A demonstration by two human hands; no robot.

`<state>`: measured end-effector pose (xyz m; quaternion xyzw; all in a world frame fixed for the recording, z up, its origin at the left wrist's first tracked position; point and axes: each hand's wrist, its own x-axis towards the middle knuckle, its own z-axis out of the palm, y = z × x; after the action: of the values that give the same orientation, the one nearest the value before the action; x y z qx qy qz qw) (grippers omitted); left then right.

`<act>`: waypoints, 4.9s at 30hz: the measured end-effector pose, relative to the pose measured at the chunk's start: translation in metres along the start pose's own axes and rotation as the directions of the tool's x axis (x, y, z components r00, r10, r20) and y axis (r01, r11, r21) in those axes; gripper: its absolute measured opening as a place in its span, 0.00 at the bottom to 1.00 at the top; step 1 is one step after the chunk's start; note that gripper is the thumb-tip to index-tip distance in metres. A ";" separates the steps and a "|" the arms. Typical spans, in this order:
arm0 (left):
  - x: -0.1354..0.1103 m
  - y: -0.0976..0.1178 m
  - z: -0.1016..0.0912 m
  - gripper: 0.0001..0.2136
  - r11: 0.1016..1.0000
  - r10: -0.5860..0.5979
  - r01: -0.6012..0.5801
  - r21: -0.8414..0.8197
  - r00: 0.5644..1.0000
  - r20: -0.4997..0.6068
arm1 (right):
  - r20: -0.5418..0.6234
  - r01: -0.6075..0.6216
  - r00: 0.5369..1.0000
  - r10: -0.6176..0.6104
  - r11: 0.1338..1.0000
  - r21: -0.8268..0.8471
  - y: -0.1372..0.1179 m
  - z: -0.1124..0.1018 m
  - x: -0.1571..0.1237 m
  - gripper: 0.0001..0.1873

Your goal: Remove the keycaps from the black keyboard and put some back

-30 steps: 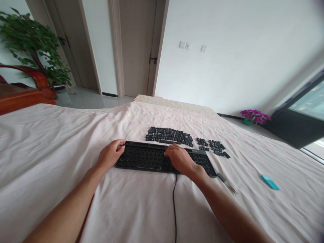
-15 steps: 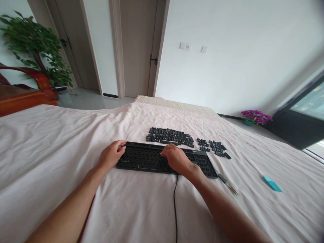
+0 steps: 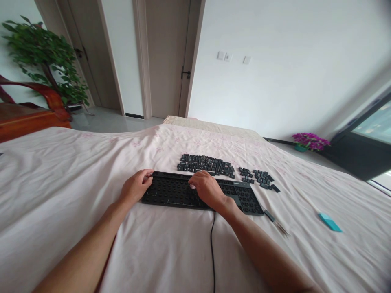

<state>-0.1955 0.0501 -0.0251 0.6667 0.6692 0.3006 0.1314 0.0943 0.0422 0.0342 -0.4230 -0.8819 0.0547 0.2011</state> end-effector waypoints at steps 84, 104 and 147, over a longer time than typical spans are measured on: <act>0.001 -0.005 0.005 0.18 1.000 0.003 -0.003 0.011 1.000 0.005 | 0.046 -0.218 0.974 0.223 0.972 -0.091 0.078 -0.055 -0.087 0.21; 0.004 -0.013 0.008 0.18 0.999 -0.002 0.001 0.035 1.000 0.021 | 0.144 -0.390 0.910 0.388 0.921 -0.017 0.107 -0.089 -0.118 0.19; 0.005 -0.015 0.008 0.18 1.000 -0.010 0.009 0.021 0.999 0.036 | 0.138 -0.394 0.869 0.475 0.834 -0.387 0.109 -0.096 -0.124 0.17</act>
<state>-0.2030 0.0574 -0.0391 0.6702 0.6730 0.2809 0.1379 0.2809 0.0096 0.0544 -0.6327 -0.7744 -0.0085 0.0029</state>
